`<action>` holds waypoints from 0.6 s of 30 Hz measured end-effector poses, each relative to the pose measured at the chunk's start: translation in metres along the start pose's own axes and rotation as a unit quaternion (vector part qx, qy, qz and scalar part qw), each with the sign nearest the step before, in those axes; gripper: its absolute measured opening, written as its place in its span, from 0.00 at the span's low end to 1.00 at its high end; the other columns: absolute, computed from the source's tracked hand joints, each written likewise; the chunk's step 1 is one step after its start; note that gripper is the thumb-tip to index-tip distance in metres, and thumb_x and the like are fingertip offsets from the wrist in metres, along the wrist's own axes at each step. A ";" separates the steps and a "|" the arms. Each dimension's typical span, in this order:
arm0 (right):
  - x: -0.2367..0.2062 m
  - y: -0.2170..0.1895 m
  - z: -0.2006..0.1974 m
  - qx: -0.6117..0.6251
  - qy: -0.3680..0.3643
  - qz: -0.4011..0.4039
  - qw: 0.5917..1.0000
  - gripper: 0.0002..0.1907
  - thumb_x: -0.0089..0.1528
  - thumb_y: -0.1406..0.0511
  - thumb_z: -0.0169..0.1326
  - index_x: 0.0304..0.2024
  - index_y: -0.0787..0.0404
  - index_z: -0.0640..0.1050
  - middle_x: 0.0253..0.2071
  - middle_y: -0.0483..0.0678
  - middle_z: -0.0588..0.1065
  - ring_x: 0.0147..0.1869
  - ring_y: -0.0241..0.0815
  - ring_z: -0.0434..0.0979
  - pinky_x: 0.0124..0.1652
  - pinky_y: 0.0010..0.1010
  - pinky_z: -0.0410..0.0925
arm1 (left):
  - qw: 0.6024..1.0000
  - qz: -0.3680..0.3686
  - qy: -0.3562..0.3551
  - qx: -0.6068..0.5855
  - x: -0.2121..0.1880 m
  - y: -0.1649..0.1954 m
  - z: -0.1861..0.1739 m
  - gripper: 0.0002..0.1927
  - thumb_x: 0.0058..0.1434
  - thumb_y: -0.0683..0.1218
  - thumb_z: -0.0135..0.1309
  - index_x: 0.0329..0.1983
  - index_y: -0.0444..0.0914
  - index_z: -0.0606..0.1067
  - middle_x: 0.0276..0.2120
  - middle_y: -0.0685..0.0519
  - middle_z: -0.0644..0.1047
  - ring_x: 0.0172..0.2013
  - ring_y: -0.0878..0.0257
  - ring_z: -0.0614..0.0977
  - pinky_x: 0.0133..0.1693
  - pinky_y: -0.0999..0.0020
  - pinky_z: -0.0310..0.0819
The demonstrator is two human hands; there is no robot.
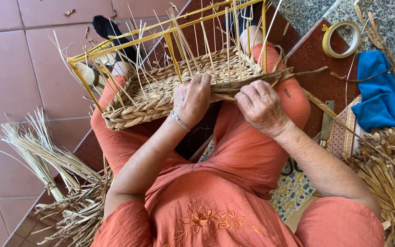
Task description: The person weaves dried palm leaves into a rectangular basket frame held on their lap. They interlace the leaves through vertical stakes, occasionally using scissors to trim excess material and a knife to split or adjust strands.
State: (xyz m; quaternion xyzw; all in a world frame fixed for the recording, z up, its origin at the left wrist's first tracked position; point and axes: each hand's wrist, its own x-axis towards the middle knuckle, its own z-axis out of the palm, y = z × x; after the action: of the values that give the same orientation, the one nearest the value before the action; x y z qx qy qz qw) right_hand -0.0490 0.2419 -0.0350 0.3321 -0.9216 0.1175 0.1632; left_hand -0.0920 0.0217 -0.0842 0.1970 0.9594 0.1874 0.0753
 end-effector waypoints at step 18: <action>0.058 -0.005 -0.043 -0.043 0.016 -0.122 0.992 0.11 0.66 0.67 0.60 0.48 0.67 0.81 0.39 0.49 0.76 0.45 0.43 0.76 0.42 0.33 0.72 | 0.956 0.174 0.107 -0.211 -0.013 0.001 -0.011 0.16 0.62 0.37 0.58 0.53 0.34 0.72 0.40 0.46 0.77 0.42 0.47 0.80 0.45 0.55 0.77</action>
State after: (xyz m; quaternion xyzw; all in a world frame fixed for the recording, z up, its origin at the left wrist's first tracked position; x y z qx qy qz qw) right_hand -0.0783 0.2189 0.0275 0.4325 -0.8757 0.0625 0.2054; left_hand -0.0819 0.0141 -0.0730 0.3195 0.8512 0.4158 -0.0219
